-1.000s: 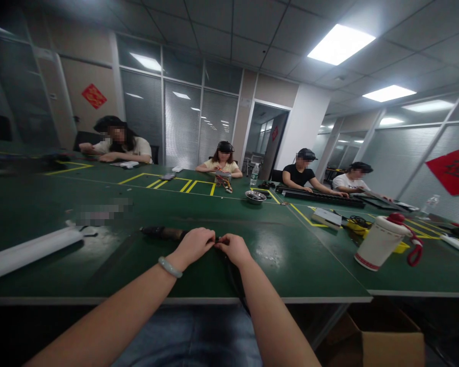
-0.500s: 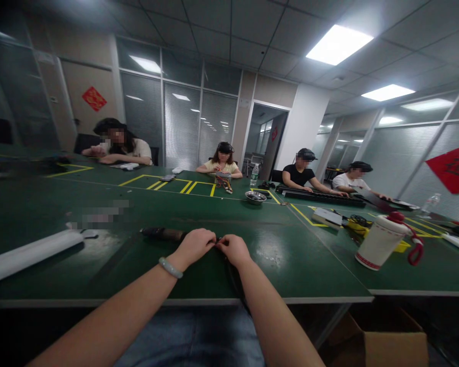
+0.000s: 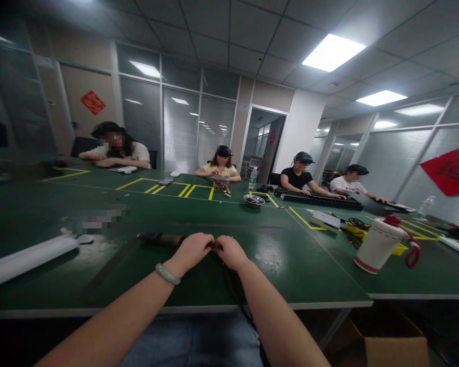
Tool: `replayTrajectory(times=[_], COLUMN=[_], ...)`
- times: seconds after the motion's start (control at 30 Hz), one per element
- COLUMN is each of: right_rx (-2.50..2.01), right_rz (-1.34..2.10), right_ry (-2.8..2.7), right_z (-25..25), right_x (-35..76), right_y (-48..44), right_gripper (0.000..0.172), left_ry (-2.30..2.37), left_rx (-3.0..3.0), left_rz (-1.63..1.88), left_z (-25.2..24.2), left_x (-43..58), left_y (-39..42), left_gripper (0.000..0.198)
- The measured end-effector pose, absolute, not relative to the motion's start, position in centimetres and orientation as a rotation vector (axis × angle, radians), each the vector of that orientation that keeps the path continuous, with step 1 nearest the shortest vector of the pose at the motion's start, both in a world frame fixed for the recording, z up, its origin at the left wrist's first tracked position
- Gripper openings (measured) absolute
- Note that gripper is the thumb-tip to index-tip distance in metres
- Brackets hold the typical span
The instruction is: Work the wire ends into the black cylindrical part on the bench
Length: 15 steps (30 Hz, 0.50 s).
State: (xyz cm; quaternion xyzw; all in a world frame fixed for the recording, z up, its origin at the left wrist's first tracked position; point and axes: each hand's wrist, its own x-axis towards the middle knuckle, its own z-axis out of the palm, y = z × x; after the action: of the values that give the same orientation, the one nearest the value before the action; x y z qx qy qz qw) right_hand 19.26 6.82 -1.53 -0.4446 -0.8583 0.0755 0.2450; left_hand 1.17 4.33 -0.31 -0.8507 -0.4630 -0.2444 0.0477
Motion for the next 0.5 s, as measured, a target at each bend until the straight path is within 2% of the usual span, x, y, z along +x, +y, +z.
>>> replayTrajectory(times=[0.5], right_rx=[-1.183], right_rz=[0.244], right_ry=[-2.258], right_z=[-2.7], right_x=[19.0], right_y=[6.8], right_gripper=[0.004], left_ry=[-1.404], left_rx=[-2.627], left_rz=[-0.811], left_z=[-0.8], left_x=[0.8], left_y=[4.5], left_gripper=[0.010])
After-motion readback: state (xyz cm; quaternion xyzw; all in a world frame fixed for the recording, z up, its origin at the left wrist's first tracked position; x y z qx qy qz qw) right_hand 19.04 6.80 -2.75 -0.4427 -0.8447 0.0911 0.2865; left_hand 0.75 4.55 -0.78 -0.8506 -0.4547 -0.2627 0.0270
